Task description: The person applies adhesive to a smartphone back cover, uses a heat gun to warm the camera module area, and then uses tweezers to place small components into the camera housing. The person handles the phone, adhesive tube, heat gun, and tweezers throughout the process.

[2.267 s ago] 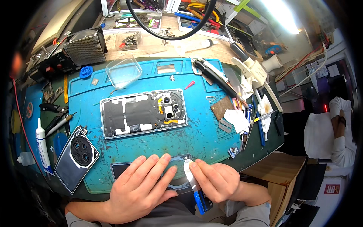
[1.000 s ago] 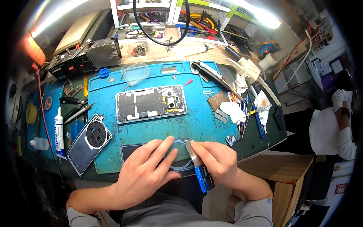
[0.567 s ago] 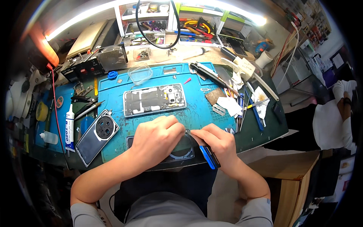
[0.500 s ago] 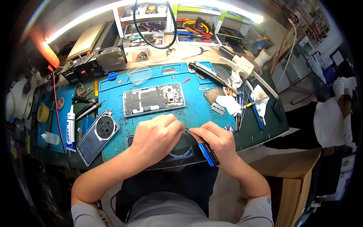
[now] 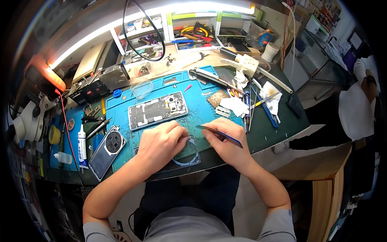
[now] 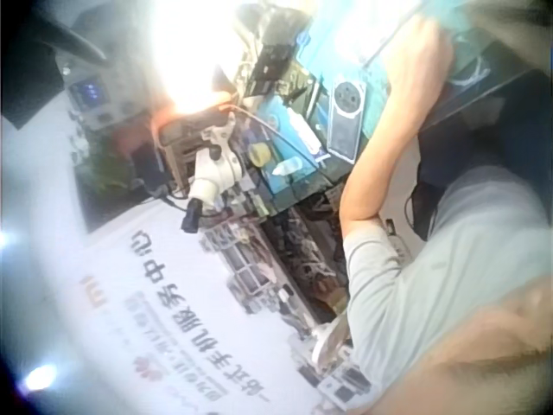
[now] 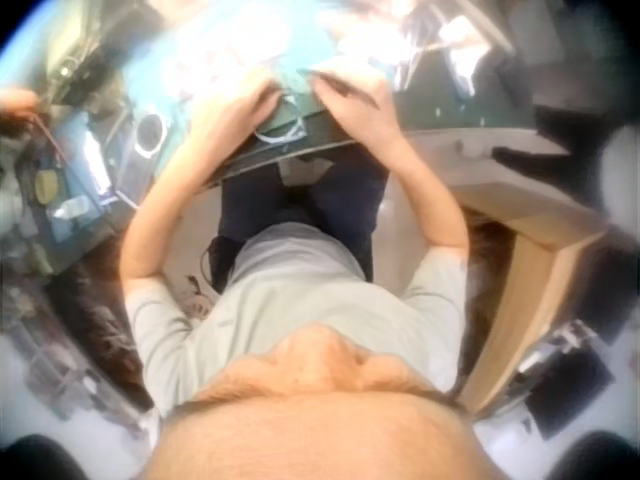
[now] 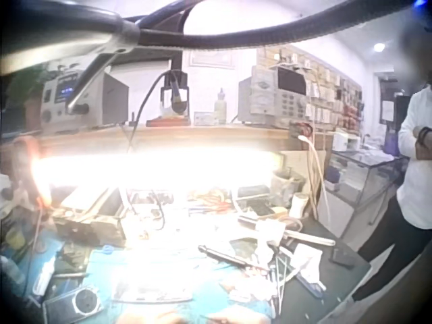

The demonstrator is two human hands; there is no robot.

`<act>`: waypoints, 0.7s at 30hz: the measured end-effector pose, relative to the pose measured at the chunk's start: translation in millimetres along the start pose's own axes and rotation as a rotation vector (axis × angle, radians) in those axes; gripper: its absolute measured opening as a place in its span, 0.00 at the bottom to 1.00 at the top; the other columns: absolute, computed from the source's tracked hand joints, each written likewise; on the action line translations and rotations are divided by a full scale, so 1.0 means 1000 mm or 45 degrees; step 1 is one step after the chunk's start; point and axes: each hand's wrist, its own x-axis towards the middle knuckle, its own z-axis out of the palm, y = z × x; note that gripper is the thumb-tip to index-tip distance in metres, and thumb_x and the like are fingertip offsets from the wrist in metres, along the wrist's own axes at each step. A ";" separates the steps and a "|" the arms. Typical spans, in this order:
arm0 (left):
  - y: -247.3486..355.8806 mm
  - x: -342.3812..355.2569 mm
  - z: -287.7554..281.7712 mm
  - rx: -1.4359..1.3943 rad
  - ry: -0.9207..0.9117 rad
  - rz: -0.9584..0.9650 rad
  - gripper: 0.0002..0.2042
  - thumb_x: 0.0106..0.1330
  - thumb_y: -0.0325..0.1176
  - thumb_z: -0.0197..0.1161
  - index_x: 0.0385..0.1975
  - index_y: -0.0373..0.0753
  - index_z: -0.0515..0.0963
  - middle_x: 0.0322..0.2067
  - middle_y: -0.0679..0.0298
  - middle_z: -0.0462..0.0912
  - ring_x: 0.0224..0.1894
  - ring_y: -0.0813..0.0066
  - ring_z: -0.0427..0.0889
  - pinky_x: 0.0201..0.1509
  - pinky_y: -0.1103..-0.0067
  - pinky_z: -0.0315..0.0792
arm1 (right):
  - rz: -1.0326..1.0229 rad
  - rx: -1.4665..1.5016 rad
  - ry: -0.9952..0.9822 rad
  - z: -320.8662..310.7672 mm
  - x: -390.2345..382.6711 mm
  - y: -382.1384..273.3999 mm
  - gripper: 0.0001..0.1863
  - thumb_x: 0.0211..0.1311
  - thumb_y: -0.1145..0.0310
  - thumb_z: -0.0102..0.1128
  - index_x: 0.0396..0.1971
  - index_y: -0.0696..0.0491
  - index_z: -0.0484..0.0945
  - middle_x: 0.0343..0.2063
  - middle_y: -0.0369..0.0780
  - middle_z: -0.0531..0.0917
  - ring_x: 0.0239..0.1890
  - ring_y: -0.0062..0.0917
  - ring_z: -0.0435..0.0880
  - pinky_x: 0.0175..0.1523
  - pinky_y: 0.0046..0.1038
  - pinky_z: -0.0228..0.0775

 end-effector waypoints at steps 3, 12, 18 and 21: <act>-0.002 -0.002 -0.001 -0.090 -0.033 -0.069 0.05 0.60 0.31 0.71 0.32 0.41 0.83 0.28 0.67 0.81 0.29 0.69 0.84 0.31 0.73 0.76 | -0.015 -0.153 0.078 -0.009 0.003 -0.003 0.07 0.61 0.78 0.71 0.39 0.57 0.87 0.29 0.39 0.85 0.25 0.19 0.79 0.32 0.22 0.71; -0.006 -0.001 0.000 -0.297 -0.031 -0.246 0.05 0.63 0.30 0.71 0.33 0.39 0.83 0.29 0.64 0.82 0.26 0.72 0.81 0.31 0.76 0.75 | -0.428 -1.244 0.063 -0.044 0.021 0.018 0.20 0.52 0.78 0.61 0.48 0.52 0.85 0.41 0.38 0.85 0.44 0.32 0.83 0.45 0.32 0.79; -0.005 -0.010 -0.006 -0.440 0.088 -0.295 0.03 0.64 0.27 0.70 0.34 0.36 0.83 0.30 0.62 0.83 0.28 0.71 0.82 0.30 0.78 0.76 | -0.308 -0.454 -0.214 -0.009 0.014 -0.029 0.10 0.63 0.72 0.67 0.44 0.53 0.84 0.37 0.42 0.85 0.39 0.38 0.86 0.44 0.36 0.79; 0.001 -0.010 -0.007 -0.394 0.180 -0.191 0.04 0.63 0.26 0.70 0.35 0.36 0.83 0.31 0.63 0.83 0.29 0.72 0.82 0.30 0.78 0.77 | -0.401 -0.445 -0.193 0.007 0.011 -0.027 0.08 0.61 0.73 0.68 0.39 0.54 0.84 0.35 0.41 0.85 0.36 0.38 0.86 0.40 0.35 0.79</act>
